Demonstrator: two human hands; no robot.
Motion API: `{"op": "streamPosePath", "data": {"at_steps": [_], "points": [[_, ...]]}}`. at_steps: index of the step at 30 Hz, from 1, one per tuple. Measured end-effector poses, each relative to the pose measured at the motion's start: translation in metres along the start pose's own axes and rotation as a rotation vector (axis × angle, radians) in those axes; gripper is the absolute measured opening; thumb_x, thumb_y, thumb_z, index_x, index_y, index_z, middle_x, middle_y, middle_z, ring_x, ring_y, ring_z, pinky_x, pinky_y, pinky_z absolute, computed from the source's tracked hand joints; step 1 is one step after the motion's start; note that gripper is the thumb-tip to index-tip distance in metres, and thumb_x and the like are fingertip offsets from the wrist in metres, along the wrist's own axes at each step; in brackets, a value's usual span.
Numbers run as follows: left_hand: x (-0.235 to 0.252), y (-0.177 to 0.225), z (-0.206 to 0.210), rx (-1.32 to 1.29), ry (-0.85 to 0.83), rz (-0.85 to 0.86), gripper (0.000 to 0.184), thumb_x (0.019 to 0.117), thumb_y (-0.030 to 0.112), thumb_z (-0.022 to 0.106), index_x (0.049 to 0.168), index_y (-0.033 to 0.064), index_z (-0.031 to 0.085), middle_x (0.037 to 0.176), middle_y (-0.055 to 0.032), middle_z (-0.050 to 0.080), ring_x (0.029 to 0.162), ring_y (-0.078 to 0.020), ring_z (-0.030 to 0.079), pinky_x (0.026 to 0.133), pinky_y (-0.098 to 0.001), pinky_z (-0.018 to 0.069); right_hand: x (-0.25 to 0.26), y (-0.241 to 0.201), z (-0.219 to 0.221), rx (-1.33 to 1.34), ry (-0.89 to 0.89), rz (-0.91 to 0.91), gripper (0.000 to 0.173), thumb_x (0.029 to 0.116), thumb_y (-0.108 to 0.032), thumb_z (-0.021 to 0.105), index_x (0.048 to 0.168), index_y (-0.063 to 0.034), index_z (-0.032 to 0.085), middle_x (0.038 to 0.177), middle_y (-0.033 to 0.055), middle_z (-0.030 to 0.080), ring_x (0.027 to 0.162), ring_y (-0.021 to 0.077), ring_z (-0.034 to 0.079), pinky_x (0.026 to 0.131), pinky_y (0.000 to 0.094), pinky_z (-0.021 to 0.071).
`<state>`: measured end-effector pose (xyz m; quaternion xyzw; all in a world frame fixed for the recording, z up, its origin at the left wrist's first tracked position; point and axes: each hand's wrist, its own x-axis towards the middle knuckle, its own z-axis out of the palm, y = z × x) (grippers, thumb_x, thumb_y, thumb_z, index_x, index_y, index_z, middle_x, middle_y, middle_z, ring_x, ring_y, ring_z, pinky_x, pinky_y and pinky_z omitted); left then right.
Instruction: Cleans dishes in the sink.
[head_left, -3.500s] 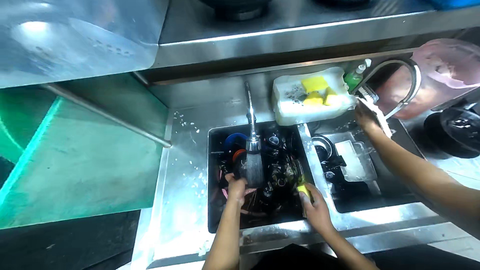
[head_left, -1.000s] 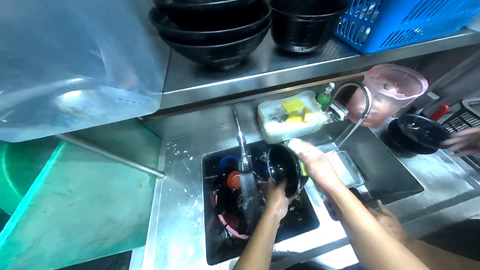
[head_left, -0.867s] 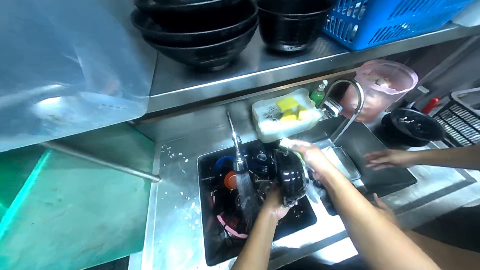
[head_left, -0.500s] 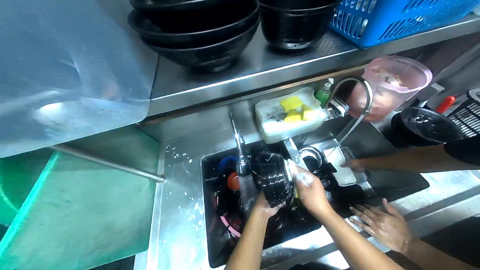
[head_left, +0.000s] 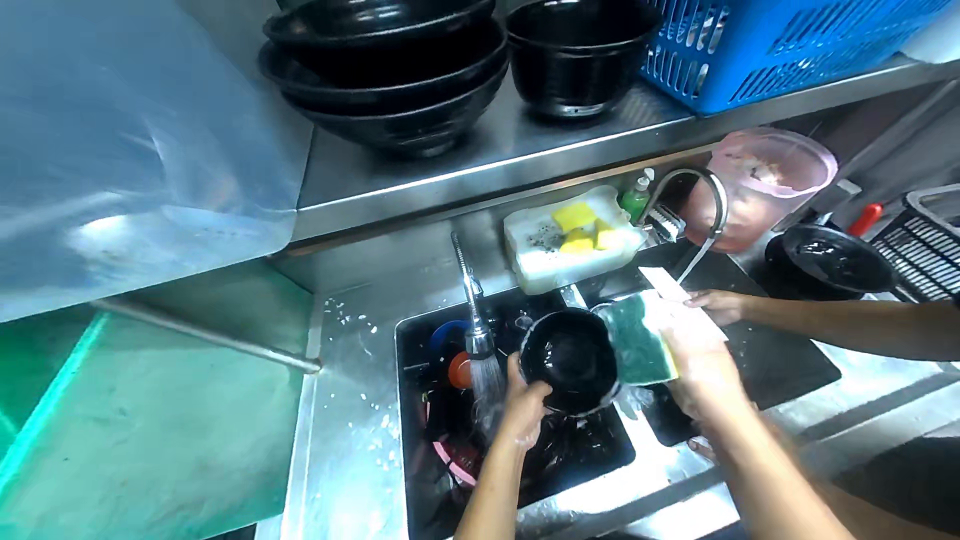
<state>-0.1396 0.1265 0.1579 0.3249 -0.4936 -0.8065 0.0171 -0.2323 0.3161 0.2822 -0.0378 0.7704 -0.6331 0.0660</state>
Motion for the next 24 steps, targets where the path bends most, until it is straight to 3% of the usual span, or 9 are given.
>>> {"op": "streamPosePath", "data": {"at_steps": [4,5,7,10,12,17,19,22,24], "points": [[-0.016,-0.005,0.020,-0.238,-0.233,0.028,0.089,0.0897,0.003,0.057,0.162,0.0303,0.013,0.144,-0.0207,0.053,0.111,-0.0367,0.067,0.080,-0.0542,0.0616,-0.001,0.041,0.059,-0.662,-0.206,-0.328,0.037,0.0953,-0.025,0.067,0.125,-0.0024,0.066,0.131,0.0242,0.059,0.118,0.0382,0.062,0.098,0.0557,0.0548],[-0.019,-0.009,0.020,-0.283,-0.283,0.037,0.074,0.1007,0.020,0.054,0.163,0.0287,0.016,0.145,-0.0183,0.054,0.119,-0.0331,0.064,0.090,-0.0533,0.0582,-0.006,0.052,0.069,-0.665,-0.303,-0.300,0.037,0.0964,-0.027,0.066,0.125,-0.0024,0.065,0.131,0.0251,0.058,0.121,0.0395,0.060,0.102,0.0550,0.0527],[-0.020,-0.008,0.015,-0.296,-0.286,0.074,0.073,0.1010,0.057,0.049,0.160,0.0182,0.027,0.139,-0.0138,0.059,0.123,-0.0251,0.062,0.101,-0.0482,0.0542,-0.016,0.058,0.072,-0.579,-0.589,-0.260,0.037,0.1007,-0.028,0.059,0.128,-0.0030,0.065,0.132,0.0218,0.061,0.126,0.0336,0.059,0.109,0.0493,0.0481],[-0.021,-0.003,-0.006,-0.304,-0.247,0.055,0.083,0.0992,0.071,0.035,0.152,0.0078,0.037,0.117,-0.0135,0.070,0.105,-0.0198,0.070,0.093,-0.0411,0.0588,-0.024,0.049,0.058,-0.516,-1.049,-0.352,0.029,0.1017,-0.022,0.059,0.123,-0.0041,0.065,0.132,0.0187,0.059,0.125,0.0297,0.057,0.110,0.0453,0.0458],[-0.027,0.001,-0.005,-0.284,-0.261,0.020,0.077,0.1031,0.065,0.028,0.139,0.0004,0.049,0.110,-0.0139,0.071,0.101,-0.0199,0.070,0.091,-0.0406,0.0594,-0.021,0.045,0.059,-0.553,-1.016,-0.464,0.026,0.1001,-0.019,0.061,0.121,-0.0050,0.067,0.129,0.0186,0.061,0.122,0.0312,0.059,0.107,0.0470,0.0484],[-0.025,0.016,0.005,0.040,-0.238,0.161,0.067,0.0992,0.032,0.060,0.160,0.0223,0.034,0.154,-0.0067,0.049,0.136,-0.0211,0.053,0.107,-0.0449,0.0508,0.014,0.053,0.054,-1.104,-0.426,-0.831,0.020,0.0912,-0.003,0.066,0.108,-0.0122,0.071,0.107,0.0173,0.070,0.105,0.0392,0.067,0.089,0.0592,0.0557],[-0.017,0.023,0.002,0.143,-0.213,0.307,0.064,0.0958,0.030,0.065,0.156,0.0260,0.043,0.160,0.0003,0.043,0.142,-0.0184,0.046,0.113,-0.0443,0.0466,0.008,0.059,0.051,-1.221,-0.304,-0.643,0.020,0.0910,-0.005,0.067,0.108,-0.0139,0.073,0.110,0.0180,0.069,0.108,0.0414,0.065,0.091,0.0623,0.0515],[-0.006,0.020,0.000,0.177,-0.134,0.394,0.057,0.0997,0.034,0.059,0.154,0.0245,0.047,0.161,0.0019,0.043,0.144,-0.0173,0.044,0.115,-0.0442,0.0441,-0.019,0.054,0.066,-0.996,-0.597,-0.164,0.034,0.1020,-0.024,0.053,0.129,-0.0068,0.066,0.136,0.0233,0.059,0.128,0.0433,0.054,0.107,0.0643,0.0426],[-0.008,0.009,0.010,0.180,-0.111,0.365,0.061,0.1005,0.038,0.056,0.157,0.0218,0.042,0.160,-0.0021,0.043,0.141,-0.0176,0.047,0.112,-0.0430,0.0458,-0.026,0.062,0.080,-0.663,-0.583,-0.188,0.037,0.1004,-0.028,0.058,0.128,-0.0037,0.065,0.132,0.0204,0.062,0.127,0.0348,0.058,0.111,0.0527,0.0453]]}}
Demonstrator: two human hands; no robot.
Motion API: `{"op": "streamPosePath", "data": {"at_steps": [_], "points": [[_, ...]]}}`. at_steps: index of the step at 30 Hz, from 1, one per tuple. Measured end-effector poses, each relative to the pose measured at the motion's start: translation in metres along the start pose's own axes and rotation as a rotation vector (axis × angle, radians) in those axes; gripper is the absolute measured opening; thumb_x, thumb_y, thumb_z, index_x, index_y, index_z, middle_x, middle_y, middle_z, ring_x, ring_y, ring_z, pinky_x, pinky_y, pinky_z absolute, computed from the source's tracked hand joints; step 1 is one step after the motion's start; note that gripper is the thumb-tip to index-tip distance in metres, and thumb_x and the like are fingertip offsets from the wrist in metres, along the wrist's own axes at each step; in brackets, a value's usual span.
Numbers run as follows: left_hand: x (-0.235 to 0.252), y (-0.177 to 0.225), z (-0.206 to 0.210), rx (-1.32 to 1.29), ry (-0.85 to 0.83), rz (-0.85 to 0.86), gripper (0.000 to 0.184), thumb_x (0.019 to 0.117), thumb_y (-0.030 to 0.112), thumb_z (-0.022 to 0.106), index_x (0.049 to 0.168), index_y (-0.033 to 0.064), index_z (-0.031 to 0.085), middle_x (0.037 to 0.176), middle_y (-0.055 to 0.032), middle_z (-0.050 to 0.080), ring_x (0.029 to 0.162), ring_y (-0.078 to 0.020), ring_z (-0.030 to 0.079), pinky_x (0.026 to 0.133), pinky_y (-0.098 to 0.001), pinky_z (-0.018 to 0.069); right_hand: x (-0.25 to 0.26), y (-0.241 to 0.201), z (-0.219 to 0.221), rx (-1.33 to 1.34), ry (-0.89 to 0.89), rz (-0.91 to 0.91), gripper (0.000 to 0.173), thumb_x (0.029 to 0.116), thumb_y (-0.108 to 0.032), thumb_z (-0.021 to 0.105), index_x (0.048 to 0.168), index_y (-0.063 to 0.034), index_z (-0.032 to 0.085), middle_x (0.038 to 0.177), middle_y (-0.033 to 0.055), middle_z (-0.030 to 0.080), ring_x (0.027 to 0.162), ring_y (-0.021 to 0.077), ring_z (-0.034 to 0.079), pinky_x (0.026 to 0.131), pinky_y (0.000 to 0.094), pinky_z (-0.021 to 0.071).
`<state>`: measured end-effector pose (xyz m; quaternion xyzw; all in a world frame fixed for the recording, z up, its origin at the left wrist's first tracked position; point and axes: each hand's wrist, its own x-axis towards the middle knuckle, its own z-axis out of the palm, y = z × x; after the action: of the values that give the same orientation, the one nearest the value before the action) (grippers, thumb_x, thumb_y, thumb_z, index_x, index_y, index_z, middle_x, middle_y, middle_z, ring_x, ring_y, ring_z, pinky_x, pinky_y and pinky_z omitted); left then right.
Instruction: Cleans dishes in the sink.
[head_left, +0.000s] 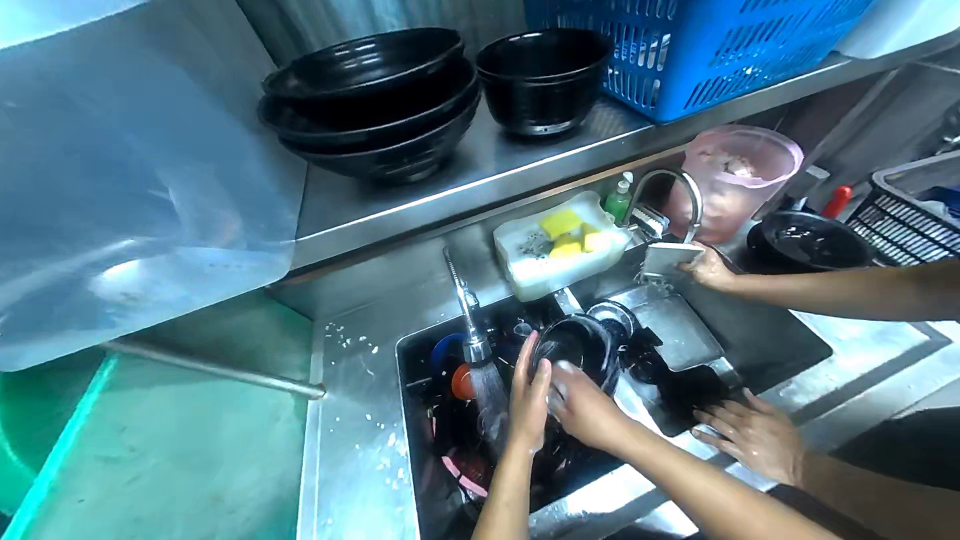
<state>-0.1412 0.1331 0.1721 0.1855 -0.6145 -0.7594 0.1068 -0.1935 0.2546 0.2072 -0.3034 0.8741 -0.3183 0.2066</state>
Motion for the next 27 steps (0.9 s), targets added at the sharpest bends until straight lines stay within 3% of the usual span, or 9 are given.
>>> {"op": "streamPosePath", "data": {"at_steps": [4,6,9,12,14,17,21,25,27], "points": [[-0.003,0.006,0.018,0.176,-0.090,0.106,0.068,0.0949,0.035,0.066,0.156,0.0168,0.044,0.159,-0.0021,0.045,0.144,-0.0142,0.044,0.118,-0.0396,0.0423,0.024,0.031,0.002,-0.123,0.458,-0.012,0.027,0.0923,-0.014,0.067,0.117,-0.0023,0.067,0.125,0.0232,0.064,0.124,0.0413,0.058,0.104,0.0576,0.0495],[0.002,0.004,0.012,0.300,-0.046,0.175,0.062,0.0949,0.032,0.067,0.152,0.0178,0.050,0.157,-0.0004,0.048,0.145,-0.0140,0.043,0.120,-0.0402,0.0399,0.017,0.035,0.006,-0.206,0.261,0.158,0.033,0.0972,-0.018,0.060,0.127,-0.0039,0.064,0.132,0.0243,0.061,0.128,0.0438,0.056,0.106,0.0608,0.0467],[0.010,-0.014,0.006,0.213,0.159,0.093,0.051,0.0975,0.017,0.062,0.148,0.0151,0.054,0.155,-0.0037,0.049,0.142,-0.0173,0.047,0.116,-0.0427,0.0433,0.002,0.044,0.017,-0.077,-0.047,0.117,0.038,0.1019,-0.032,0.053,0.130,-0.0099,0.066,0.134,0.0146,0.063,0.129,0.0334,0.057,0.112,0.0539,0.0437],[0.013,-0.034,0.009,0.012,0.379,-0.122,0.063,0.0973,0.002,0.054,0.156,0.0216,0.043,0.155,-0.0075,0.048,0.133,-0.0220,0.055,0.101,-0.0465,0.0528,-0.013,0.071,0.020,-0.064,0.226,0.080,0.033,0.1002,-0.031,0.057,0.119,-0.0085,0.072,0.125,0.0143,0.068,0.122,0.0337,0.061,0.106,0.0546,0.0485],[0.013,-0.043,0.023,-0.140,0.464,-0.272,0.067,0.0982,0.002,0.055,0.159,0.0236,0.036,0.143,-0.0173,0.054,0.110,-0.0309,0.063,0.077,-0.0508,0.0578,-0.009,0.089,0.016,0.112,0.500,0.132,0.033,0.0958,-0.026,0.065,0.117,-0.0017,0.070,0.126,0.0220,0.063,0.122,0.0376,0.058,0.104,0.0564,0.0489],[0.007,-0.057,0.046,-0.265,0.439,-0.386,0.065,0.0994,0.006,0.060,0.157,0.0234,0.035,0.133,-0.0212,0.058,0.098,-0.0361,0.067,0.070,-0.0542,0.0599,0.003,0.105,0.001,0.315,0.647,0.270,0.041,0.0926,-0.028,0.072,0.123,-0.0027,0.062,0.128,0.0218,0.058,0.114,0.0341,0.061,0.093,0.0558,0.0540],[0.009,-0.071,0.051,-0.091,0.282,-0.388,0.066,0.0967,0.013,0.066,0.156,0.0264,0.042,0.140,-0.0146,0.059,0.107,-0.0298,0.068,0.079,-0.0512,0.0619,0.012,0.143,-0.010,0.747,0.658,0.601,0.030,0.1035,-0.029,0.059,0.122,-0.0052,0.062,0.093,0.0097,0.066,0.074,0.0187,0.065,0.065,0.0414,0.0571],[0.017,-0.075,0.045,-0.102,0.168,-0.471,0.067,0.0968,0.019,0.069,0.157,0.0234,0.039,0.139,-0.0170,0.059,0.106,-0.0302,0.069,0.078,-0.0493,0.0625,-0.003,0.168,-0.016,1.201,0.339,0.644,0.060,0.1057,-0.060,0.036,0.136,-0.0122,0.056,0.113,0.0103,0.071,0.100,0.0218,0.070,0.083,0.0453,0.0611],[0.024,-0.076,0.035,-0.136,0.032,-0.475,0.072,0.0972,0.026,0.071,0.159,0.0255,0.035,0.143,-0.0160,0.057,0.110,-0.0298,0.068,0.083,-0.0491,0.0622,-0.002,0.171,-0.016,1.126,0.237,0.642,0.043,0.1058,-0.034,0.051,0.142,-0.0104,0.049,0.113,0.0129,0.069,0.097,0.0230,0.071,0.079,0.0440,0.0628]]}}
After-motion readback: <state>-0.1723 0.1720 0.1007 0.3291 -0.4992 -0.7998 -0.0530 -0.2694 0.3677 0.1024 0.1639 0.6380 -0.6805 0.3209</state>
